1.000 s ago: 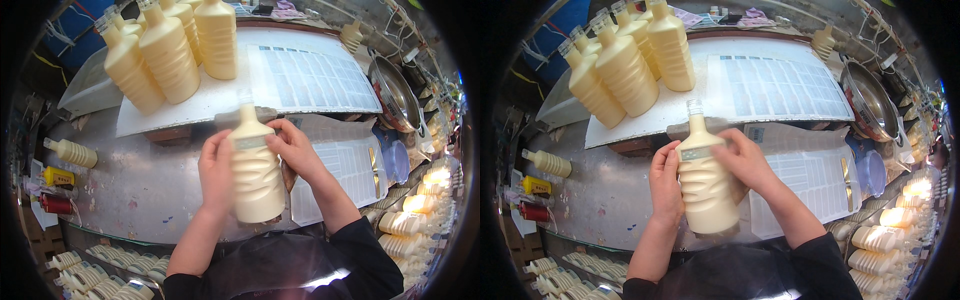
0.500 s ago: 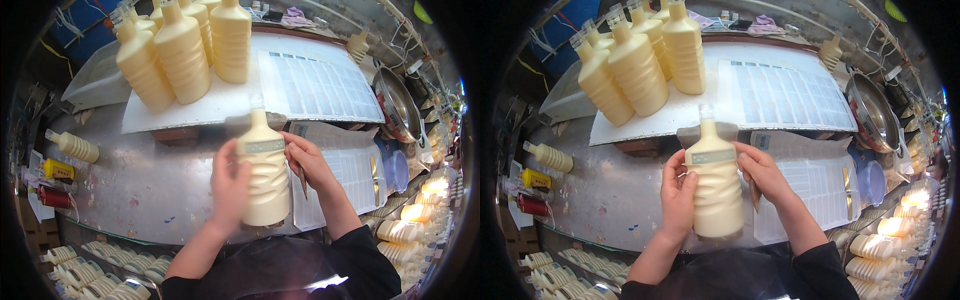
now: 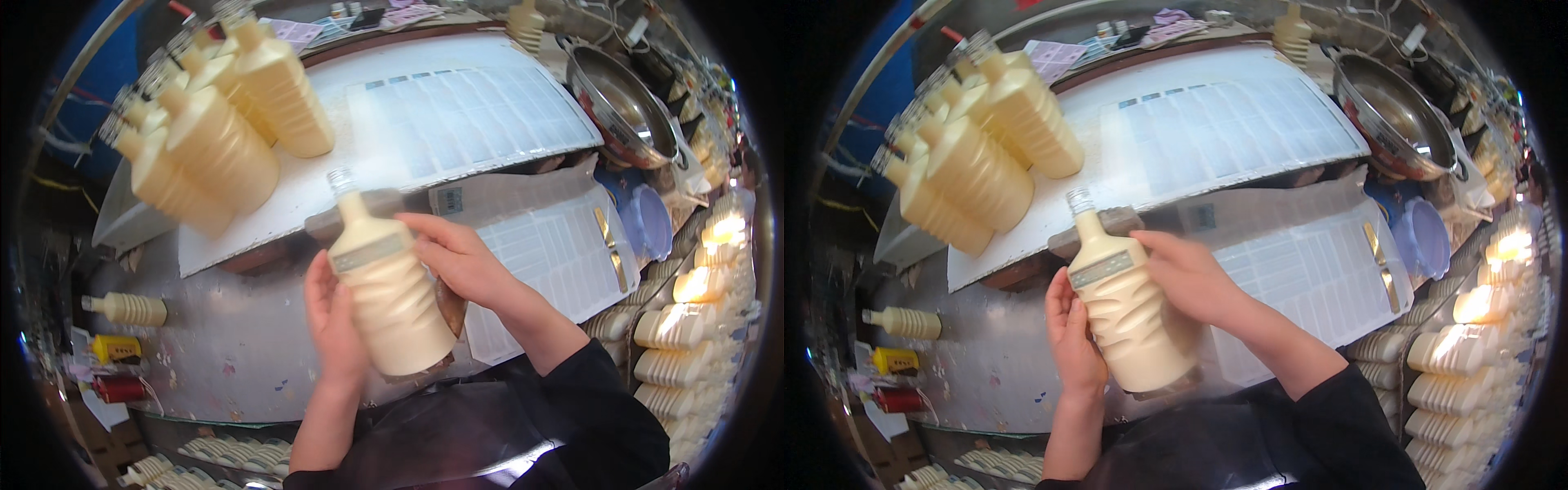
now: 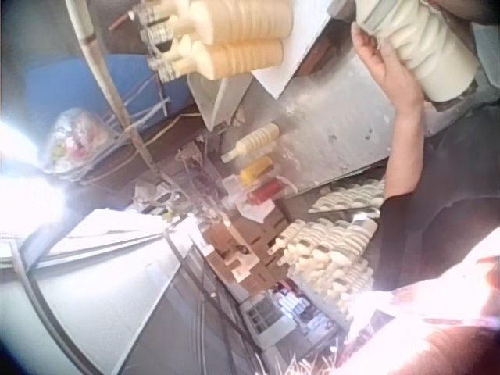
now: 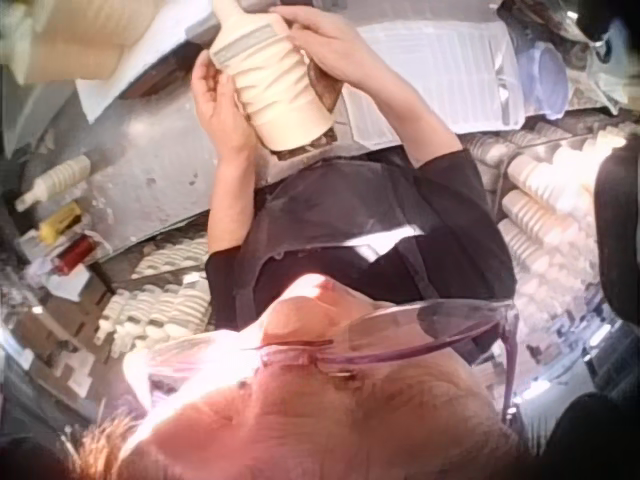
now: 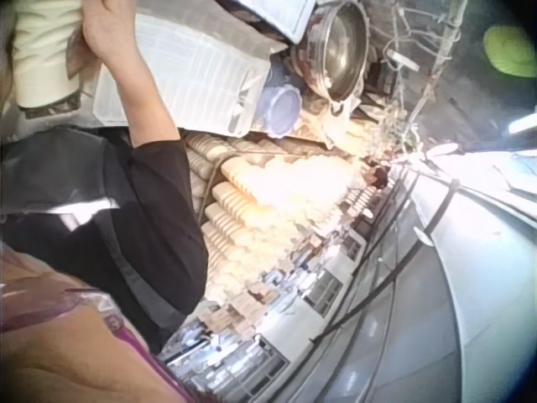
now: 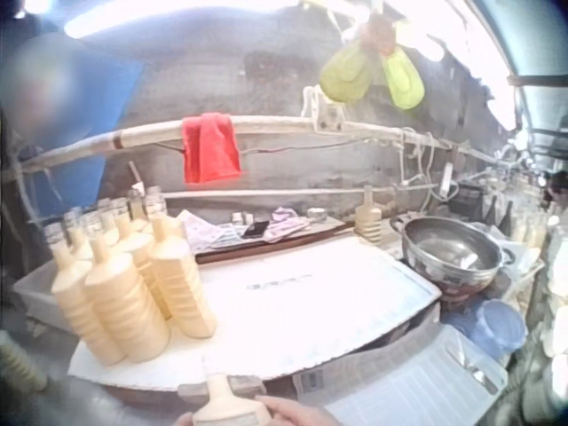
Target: The person picks up a plastic bottle, applies a label to its body, and smooths it with a small tool. They repeat this process for several bottles, placing each labeled bottle on a nearby surface.
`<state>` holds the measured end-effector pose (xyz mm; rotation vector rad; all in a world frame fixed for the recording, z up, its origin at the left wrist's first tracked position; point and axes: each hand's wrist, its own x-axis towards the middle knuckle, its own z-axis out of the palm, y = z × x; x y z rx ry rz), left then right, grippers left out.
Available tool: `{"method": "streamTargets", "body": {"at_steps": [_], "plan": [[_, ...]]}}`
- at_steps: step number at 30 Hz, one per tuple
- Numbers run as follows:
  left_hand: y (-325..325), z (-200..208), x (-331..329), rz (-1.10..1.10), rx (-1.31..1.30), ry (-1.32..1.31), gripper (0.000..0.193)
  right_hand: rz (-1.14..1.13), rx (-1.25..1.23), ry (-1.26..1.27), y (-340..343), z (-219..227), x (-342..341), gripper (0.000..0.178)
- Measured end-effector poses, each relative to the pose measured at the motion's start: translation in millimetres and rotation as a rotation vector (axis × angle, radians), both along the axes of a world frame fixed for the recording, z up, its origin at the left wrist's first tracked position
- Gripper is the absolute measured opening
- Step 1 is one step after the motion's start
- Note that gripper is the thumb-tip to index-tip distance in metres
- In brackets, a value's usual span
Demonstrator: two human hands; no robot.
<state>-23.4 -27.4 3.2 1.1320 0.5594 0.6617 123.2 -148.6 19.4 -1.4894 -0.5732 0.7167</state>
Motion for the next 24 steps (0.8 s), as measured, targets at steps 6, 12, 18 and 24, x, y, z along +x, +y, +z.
{"method": "streamTargets", "body": {"at_steps": [6, 12, 18, 24], "plan": [[7, 7, 1, -0.022, 0.005, 0.04, 0.048, 0.102, -0.035, 0.047, -2, -2, 20, 0.034], [10, 14, 11, 0.012, -0.054, 0.02, 0.034, 0.107, -0.005, 0.203, 2, 3, 23, 0.03], [15, 1, 14, 0.064, -0.046, 0.044, 0.026, 0.107, -0.035, 0.14, 9, -3, 23, 0.032], [12, 3, 17, 0.088, -0.049, 0.075, 0.025, 0.038, -0.133, 0.021, 16, -3, 20, 0.036]]}}
